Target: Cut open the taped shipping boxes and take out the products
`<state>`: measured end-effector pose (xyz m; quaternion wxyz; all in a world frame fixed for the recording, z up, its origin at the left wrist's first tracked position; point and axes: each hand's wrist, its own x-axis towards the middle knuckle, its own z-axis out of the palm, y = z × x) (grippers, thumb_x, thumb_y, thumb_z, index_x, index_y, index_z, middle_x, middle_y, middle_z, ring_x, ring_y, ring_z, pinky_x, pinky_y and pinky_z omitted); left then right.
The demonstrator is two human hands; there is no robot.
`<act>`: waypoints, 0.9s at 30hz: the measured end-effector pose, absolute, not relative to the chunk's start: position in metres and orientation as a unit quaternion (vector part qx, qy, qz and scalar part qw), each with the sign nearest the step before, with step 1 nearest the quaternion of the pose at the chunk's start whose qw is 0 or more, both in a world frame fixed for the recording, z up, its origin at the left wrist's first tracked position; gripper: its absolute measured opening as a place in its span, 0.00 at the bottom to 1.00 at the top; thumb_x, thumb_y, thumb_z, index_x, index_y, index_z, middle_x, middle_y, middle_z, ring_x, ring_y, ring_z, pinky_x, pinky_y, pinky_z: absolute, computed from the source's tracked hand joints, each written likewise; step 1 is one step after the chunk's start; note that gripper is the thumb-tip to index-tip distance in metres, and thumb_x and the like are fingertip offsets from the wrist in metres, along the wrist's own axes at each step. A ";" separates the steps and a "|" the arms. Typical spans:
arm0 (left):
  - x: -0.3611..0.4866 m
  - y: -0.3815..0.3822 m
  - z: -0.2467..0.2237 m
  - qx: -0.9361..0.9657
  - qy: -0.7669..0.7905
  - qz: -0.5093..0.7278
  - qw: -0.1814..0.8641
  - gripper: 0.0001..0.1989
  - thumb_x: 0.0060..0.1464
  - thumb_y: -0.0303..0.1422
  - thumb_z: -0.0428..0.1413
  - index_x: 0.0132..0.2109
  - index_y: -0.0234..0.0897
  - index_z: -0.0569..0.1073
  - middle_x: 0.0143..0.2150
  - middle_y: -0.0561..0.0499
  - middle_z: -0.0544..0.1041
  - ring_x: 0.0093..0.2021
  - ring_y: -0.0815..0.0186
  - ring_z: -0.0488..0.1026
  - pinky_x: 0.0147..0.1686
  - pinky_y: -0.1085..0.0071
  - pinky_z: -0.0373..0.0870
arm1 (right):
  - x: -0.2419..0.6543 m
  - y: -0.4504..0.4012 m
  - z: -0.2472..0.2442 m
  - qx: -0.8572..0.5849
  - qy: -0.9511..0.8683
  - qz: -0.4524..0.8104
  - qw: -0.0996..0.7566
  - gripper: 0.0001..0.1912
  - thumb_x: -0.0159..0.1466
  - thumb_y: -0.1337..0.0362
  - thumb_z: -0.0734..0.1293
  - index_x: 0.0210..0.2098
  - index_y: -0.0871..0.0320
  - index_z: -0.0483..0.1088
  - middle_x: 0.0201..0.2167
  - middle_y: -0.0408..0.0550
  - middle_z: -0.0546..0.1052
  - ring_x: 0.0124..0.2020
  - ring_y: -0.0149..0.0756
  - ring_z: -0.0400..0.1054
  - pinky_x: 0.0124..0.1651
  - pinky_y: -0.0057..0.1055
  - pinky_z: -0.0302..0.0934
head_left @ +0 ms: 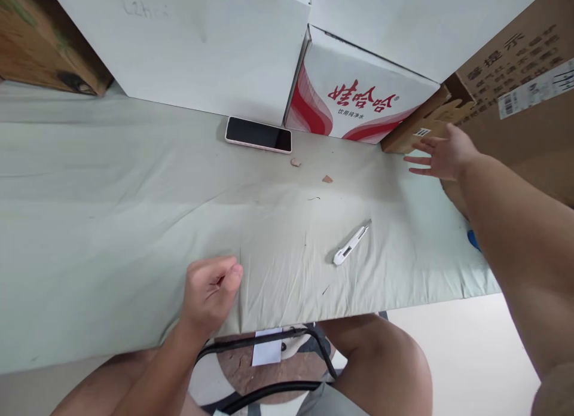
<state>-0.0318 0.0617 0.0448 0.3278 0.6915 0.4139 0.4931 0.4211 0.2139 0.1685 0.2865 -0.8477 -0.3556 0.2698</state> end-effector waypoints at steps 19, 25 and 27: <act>-0.101 -0.001 0.077 0.491 0.417 0.591 0.486 0.25 0.58 0.39 0.50 0.19 0.41 0.47 0.16 0.58 0.45 0.19 0.74 0.44 0.20 0.69 0.41 | 0.033 0.222 0.141 -0.609 -0.735 0.279 0.102 0.15 0.62 0.58 0.68 0.47 0.50 0.77 0.53 0.49 0.79 0.55 0.47 0.73 0.61 0.45 0.67; -0.102 -0.006 0.066 0.397 0.396 0.541 0.627 0.28 0.59 0.44 0.52 0.17 0.41 0.49 0.15 0.59 0.46 0.18 0.74 0.44 0.20 0.68 0.38 | -0.126 0.278 0.155 -0.497 -0.850 0.081 0.155 0.34 0.61 0.63 0.68 0.67 0.50 0.64 0.64 0.57 0.67 0.65 0.56 0.64 0.70 0.57 0.58; -0.102 -0.005 0.062 0.389 0.401 0.521 0.645 0.27 0.59 0.41 0.53 0.17 0.40 0.49 0.15 0.59 0.46 0.17 0.74 0.44 0.20 0.67 0.38 | -0.156 0.300 0.167 -0.514 -0.835 0.062 0.186 0.38 0.60 0.61 0.70 0.68 0.46 0.61 0.68 0.55 0.63 0.67 0.61 0.60 0.70 0.63 0.55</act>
